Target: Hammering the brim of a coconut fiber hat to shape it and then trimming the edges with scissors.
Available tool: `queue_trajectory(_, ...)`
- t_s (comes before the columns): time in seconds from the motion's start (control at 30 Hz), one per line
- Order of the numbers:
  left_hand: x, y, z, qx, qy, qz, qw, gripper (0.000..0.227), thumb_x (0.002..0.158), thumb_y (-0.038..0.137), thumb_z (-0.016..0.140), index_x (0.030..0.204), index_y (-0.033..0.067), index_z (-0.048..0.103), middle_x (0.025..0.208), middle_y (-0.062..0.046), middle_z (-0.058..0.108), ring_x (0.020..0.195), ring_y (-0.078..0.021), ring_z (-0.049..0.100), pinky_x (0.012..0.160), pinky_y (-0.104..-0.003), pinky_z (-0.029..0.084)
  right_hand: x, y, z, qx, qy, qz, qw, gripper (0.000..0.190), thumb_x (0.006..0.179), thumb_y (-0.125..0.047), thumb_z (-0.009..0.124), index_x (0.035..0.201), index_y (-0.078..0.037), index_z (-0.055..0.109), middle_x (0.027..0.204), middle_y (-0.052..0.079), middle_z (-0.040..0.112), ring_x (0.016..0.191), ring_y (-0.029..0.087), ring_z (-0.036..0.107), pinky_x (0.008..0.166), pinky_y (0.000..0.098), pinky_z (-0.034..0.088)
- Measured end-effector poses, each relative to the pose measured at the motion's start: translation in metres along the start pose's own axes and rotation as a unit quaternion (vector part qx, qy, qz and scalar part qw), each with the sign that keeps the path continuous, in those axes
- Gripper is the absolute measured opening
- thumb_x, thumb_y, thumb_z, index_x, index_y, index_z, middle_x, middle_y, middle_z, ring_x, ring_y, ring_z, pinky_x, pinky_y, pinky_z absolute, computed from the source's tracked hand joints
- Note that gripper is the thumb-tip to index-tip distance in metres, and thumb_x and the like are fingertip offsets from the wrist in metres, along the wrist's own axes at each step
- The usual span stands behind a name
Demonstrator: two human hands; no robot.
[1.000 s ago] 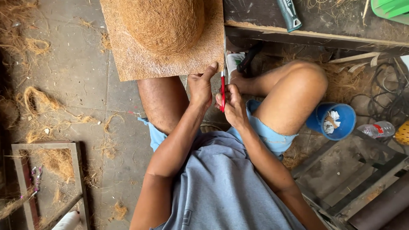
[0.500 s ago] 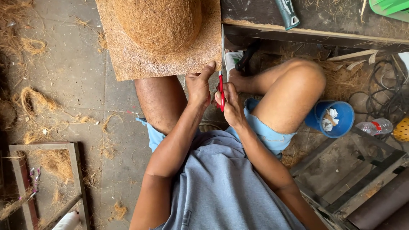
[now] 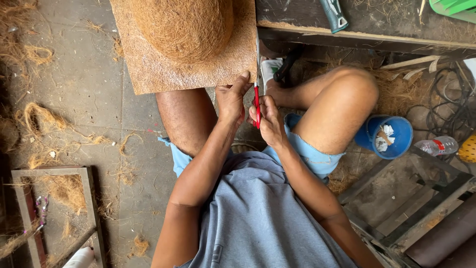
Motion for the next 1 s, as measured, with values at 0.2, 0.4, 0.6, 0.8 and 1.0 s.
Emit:
queue_trajectory(0.2,0.000,0.004,0.003,-0.034,0.009,-0.011,0.999,0.025,0.077,0.007,0.083,0.064,-0.0083,0.069,0.056,-0.016,0.064,0.060,-0.0183,0.064,0.072,-0.047,0.059,0.000,0.002,0.000,0.009,0.004,0.009,1.000,0.035,0.093,-0.031,0.071,0.105,-0.002,0.057,0.071,0.014,0.065,0.071,0.021,0.070,0.068,0.0334,0.060)
queue_trajectory(0.4,0.001,0.000,0.003,-0.073,0.014,-0.018,0.997,0.025,0.075,0.001,0.083,0.063,-0.0126,0.066,0.055,-0.018,0.058,0.057,-0.0244,0.064,0.068,-0.053,0.060,-0.001,-0.005,0.001,-0.008,-0.004,0.014,1.000,0.034,0.093,-0.028,0.072,0.106,-0.001,0.057,0.072,0.017,0.066,0.070,0.023,0.071,0.067,0.0348,0.061)
queue_trajectory(0.6,0.000,0.000,0.004,-0.096,0.034,-0.015,0.995,0.024,0.073,-0.004,0.082,0.065,-0.0174,0.065,0.057,-0.020,0.058,0.056,-0.0252,0.064,0.067,-0.054,0.061,0.000,0.004,-0.005,-0.039,-0.009,0.029,0.999,0.032,0.093,-0.026,0.072,0.108,-0.002,0.058,0.076,0.016,0.068,0.071,0.023,0.073,0.068,0.0341,0.061)
queue_trajectory(0.8,0.008,-0.015,-0.003,-0.088,0.030,-0.022,0.995,0.022,0.075,-0.003,0.082,0.069,-0.0161,0.066,0.062,-0.021,0.061,0.058,-0.0260,0.066,0.068,-0.054,0.061,-0.003,-0.006,-0.005,-0.009,-0.017,0.046,0.999,0.034,0.093,-0.023,0.072,0.112,0.000,0.056,0.079,0.017,0.067,0.074,0.023,0.072,0.071,0.0368,0.062)
queue_trajectory(1.0,-0.002,-0.003,0.002,-0.088,0.030,-0.014,0.996,0.023,0.074,-0.003,0.083,0.067,-0.0162,0.065,0.060,-0.020,0.060,0.059,-0.0242,0.065,0.066,-0.050,0.062,0.001,0.007,0.000,-0.012,-0.014,0.043,0.999,0.035,0.093,-0.030,0.072,0.110,-0.004,0.057,0.075,0.007,0.058,0.071,0.017,0.064,0.067,0.0325,0.056)
Point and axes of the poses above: each hand's wrist, its own x-axis towards the middle knuckle, its own z-axis out of the palm, y = z × x, the point moved 6 cm from there along x, towards the middle knuckle
